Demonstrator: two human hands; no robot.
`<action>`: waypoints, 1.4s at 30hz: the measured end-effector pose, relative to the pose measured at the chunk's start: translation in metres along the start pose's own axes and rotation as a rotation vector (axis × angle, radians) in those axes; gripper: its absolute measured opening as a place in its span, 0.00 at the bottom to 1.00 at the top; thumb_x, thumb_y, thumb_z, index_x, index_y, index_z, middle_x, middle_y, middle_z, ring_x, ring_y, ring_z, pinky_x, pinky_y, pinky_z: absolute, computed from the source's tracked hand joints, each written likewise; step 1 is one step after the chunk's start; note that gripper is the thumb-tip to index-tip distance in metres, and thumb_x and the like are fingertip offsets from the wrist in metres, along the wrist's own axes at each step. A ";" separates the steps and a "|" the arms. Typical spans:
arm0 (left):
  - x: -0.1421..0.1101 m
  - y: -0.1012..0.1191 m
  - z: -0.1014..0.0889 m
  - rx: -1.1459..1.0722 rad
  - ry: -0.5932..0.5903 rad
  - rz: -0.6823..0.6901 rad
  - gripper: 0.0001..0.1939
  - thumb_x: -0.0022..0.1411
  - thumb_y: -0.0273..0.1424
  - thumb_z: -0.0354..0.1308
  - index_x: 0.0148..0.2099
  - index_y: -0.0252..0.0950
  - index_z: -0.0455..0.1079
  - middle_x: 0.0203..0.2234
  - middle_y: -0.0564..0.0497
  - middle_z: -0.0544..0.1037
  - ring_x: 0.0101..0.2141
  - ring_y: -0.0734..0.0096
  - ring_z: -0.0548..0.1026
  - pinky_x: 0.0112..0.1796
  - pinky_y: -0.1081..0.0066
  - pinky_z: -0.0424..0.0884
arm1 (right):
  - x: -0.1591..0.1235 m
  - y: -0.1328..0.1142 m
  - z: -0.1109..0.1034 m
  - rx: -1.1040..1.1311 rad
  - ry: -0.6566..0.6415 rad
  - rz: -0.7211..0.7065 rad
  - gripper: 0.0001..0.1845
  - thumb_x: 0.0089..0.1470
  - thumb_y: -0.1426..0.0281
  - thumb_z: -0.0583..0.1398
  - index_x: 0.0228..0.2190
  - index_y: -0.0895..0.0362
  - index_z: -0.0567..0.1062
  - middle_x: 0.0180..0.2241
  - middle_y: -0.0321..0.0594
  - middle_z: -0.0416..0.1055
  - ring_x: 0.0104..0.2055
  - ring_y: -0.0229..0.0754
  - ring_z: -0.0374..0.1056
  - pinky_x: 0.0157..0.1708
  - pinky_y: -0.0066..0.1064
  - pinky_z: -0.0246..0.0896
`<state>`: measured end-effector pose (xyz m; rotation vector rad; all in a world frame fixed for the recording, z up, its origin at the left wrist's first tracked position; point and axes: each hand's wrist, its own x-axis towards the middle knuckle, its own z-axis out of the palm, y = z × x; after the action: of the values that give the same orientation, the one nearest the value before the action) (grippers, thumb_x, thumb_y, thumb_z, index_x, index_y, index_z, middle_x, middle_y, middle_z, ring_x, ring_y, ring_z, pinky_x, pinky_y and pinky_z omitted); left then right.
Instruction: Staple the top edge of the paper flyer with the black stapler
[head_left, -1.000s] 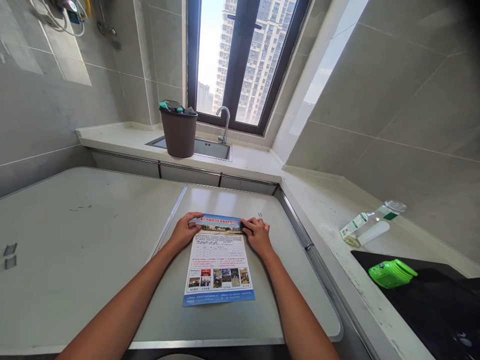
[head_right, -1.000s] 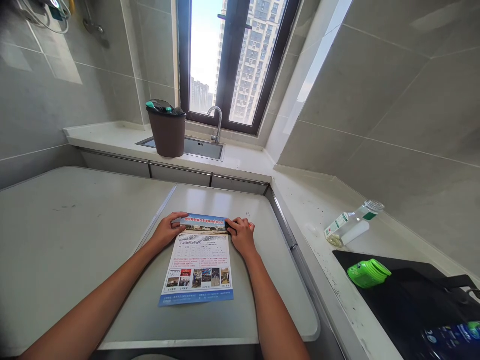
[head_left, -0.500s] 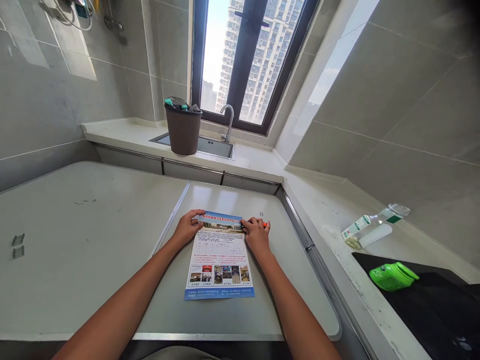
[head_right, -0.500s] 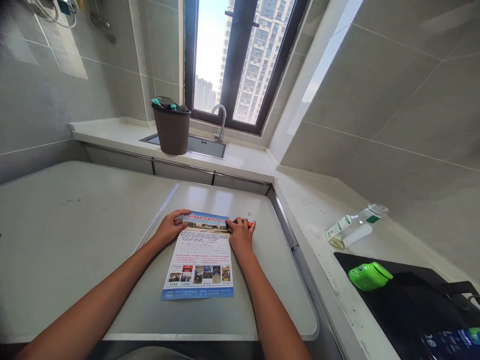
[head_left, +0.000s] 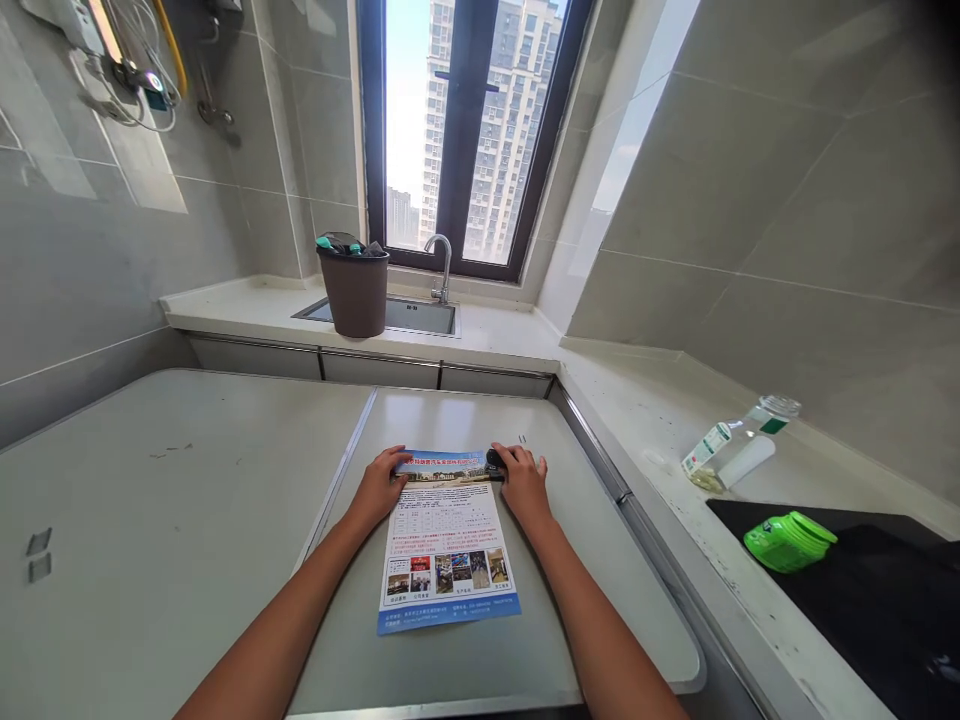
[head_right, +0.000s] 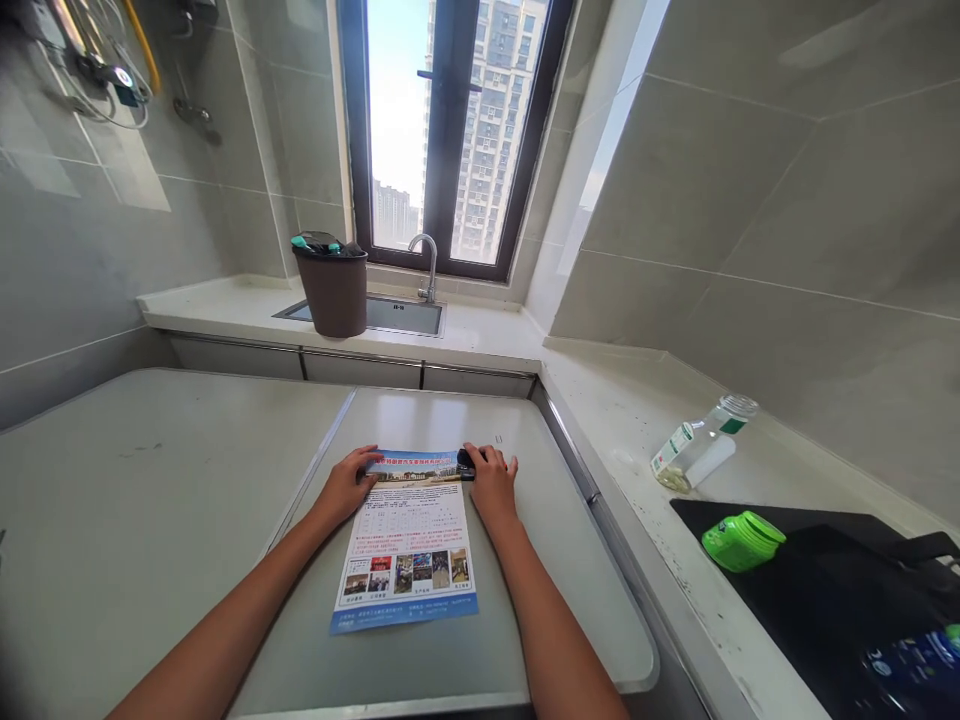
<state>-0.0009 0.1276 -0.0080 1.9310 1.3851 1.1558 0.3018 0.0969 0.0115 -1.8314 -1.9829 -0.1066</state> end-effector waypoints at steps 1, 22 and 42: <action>0.000 0.000 0.001 0.035 -0.002 0.012 0.18 0.55 0.24 0.58 0.48 0.39 0.78 0.58 0.43 0.74 0.55 0.50 0.74 0.53 0.52 0.73 | 0.001 0.003 -0.001 0.019 0.004 -0.007 0.31 0.59 0.81 0.53 0.60 0.46 0.68 0.52 0.44 0.72 0.56 0.48 0.63 0.63 0.49 0.44; 0.002 -0.008 0.005 -0.004 0.108 0.015 0.14 0.53 0.25 0.60 0.43 0.39 0.76 0.47 0.46 0.73 0.49 0.55 0.75 0.51 0.56 0.74 | -0.041 -0.106 -0.026 0.352 -0.038 -0.111 0.18 0.54 0.76 0.61 0.47 0.52 0.73 0.45 0.42 0.75 0.49 0.48 0.69 0.48 0.34 0.62; 0.006 0.004 -0.014 -0.906 0.200 -0.327 0.11 0.56 0.40 0.66 0.37 0.38 0.75 0.37 0.50 0.75 0.36 0.68 0.72 0.32 0.73 0.67 | -0.056 0.046 -0.049 0.344 -0.087 -0.062 0.20 0.53 0.71 0.61 0.49 0.53 0.77 0.50 0.46 0.75 0.54 0.51 0.69 0.57 0.44 0.61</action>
<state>-0.0100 0.1309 0.0040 0.9409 0.9444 1.4805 0.3609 0.0329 0.0248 -1.5771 -1.9717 0.2829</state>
